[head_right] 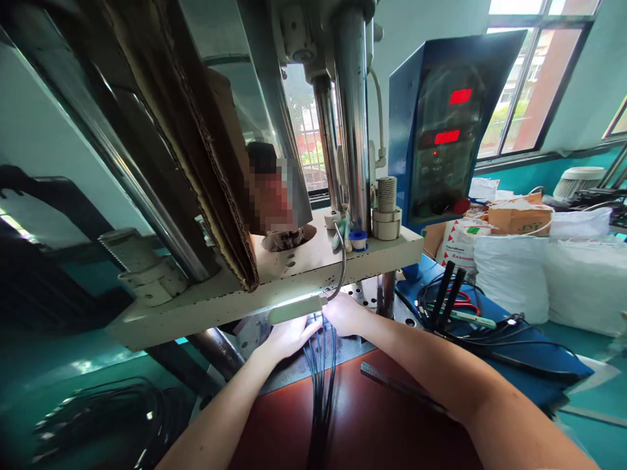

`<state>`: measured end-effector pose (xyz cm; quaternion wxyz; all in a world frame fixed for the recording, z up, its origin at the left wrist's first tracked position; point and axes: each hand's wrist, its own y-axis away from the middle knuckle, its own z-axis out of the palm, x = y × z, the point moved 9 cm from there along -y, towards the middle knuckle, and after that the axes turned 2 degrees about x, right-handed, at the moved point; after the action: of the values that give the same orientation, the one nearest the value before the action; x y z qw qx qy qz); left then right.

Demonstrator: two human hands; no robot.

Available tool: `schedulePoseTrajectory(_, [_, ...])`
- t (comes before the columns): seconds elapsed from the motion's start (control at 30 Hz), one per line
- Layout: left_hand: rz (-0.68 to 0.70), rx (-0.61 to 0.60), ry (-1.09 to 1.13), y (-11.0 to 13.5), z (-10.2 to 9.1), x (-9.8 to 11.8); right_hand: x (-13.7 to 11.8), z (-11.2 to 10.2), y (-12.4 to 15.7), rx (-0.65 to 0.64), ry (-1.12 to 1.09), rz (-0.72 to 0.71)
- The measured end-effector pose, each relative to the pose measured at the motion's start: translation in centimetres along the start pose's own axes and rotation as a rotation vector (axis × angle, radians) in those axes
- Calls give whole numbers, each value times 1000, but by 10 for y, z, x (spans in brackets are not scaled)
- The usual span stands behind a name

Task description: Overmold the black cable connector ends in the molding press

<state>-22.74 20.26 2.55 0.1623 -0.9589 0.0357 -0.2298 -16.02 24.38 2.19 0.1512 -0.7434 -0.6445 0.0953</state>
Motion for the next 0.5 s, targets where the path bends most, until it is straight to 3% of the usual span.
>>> schedulePoseTrajectory(0.13, [-20,9,64,-7,-2,0,0,-5,2,49,-3,-14])
schedulePoseTrajectory(0.33, [-46,16,99,-8,-4,1,4,-17,18,161,19,114])
schedulePoseTrajectory(0.5, [-36,-16,31,-8,-2,1,4,-13,19,110,58,119])
